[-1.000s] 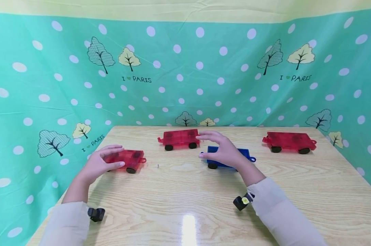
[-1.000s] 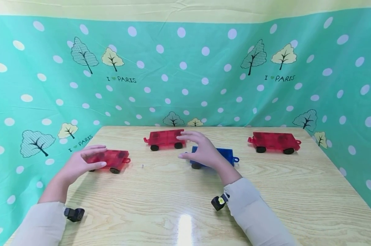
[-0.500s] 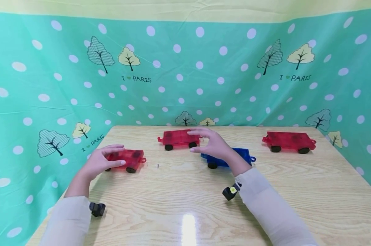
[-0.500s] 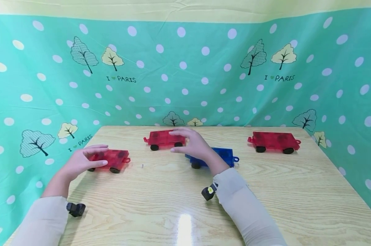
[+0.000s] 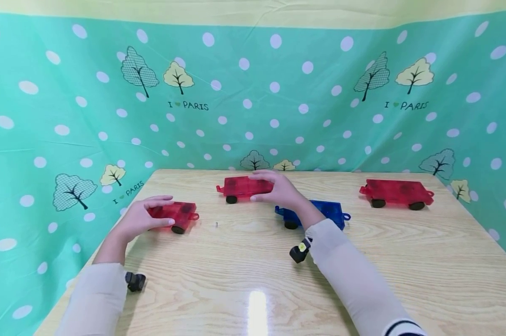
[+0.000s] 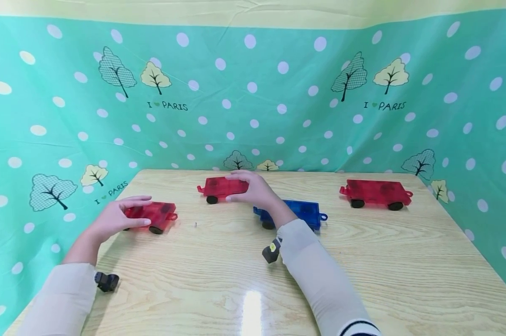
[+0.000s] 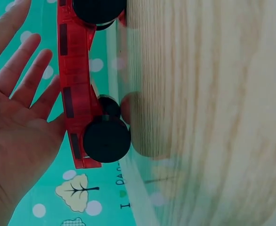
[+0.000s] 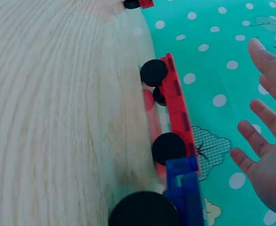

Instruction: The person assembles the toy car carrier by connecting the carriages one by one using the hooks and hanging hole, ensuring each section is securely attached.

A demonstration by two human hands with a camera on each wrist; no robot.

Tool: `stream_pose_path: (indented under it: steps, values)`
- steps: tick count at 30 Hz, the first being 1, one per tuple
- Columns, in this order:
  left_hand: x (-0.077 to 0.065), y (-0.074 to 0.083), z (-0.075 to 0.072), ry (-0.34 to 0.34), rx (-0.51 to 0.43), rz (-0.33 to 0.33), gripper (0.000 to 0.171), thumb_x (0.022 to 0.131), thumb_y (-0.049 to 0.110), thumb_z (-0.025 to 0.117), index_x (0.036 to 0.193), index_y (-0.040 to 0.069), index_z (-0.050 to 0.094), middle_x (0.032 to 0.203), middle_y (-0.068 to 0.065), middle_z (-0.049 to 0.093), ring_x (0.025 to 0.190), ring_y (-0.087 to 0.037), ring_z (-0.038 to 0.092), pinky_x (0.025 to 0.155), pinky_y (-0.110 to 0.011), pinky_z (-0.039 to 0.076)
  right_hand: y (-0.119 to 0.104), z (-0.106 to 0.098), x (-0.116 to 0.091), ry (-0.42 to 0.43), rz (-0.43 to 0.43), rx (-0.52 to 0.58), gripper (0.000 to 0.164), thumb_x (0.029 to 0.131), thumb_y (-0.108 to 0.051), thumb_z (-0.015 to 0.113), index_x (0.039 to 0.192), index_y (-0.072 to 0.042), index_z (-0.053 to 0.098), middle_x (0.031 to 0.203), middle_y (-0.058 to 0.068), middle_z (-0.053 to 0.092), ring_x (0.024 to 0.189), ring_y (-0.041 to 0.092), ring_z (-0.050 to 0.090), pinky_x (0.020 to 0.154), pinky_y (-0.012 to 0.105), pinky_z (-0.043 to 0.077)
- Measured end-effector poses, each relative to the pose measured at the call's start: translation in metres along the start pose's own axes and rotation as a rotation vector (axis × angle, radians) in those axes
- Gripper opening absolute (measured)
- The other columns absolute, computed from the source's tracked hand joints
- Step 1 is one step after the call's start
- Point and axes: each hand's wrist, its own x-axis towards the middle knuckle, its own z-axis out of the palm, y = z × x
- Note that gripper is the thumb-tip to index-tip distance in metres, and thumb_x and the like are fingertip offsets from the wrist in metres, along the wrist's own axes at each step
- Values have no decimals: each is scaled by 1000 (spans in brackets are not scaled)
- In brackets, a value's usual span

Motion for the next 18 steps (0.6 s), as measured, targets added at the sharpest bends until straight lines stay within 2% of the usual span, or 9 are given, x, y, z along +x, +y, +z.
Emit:
stream_pose_path:
  steps: [11,18]
  values:
    - [11,4,0,-49,61,42,71,74,32,86,136,10,59,150,-10,42,142,-38,27,102,-54,40,8,14,22,-17,68,46,57,80,-23,83,133,-17,63,144,-3,49,138,24,34,106,47,39]
    - [13,6,1,-80,79,58,75,72,35,87,135,6,59,149,-14,42,141,-39,27,104,-53,39,15,15,33,-50,77,35,58,79,-17,83,133,-13,62,147,1,46,140,27,32,107,49,37]
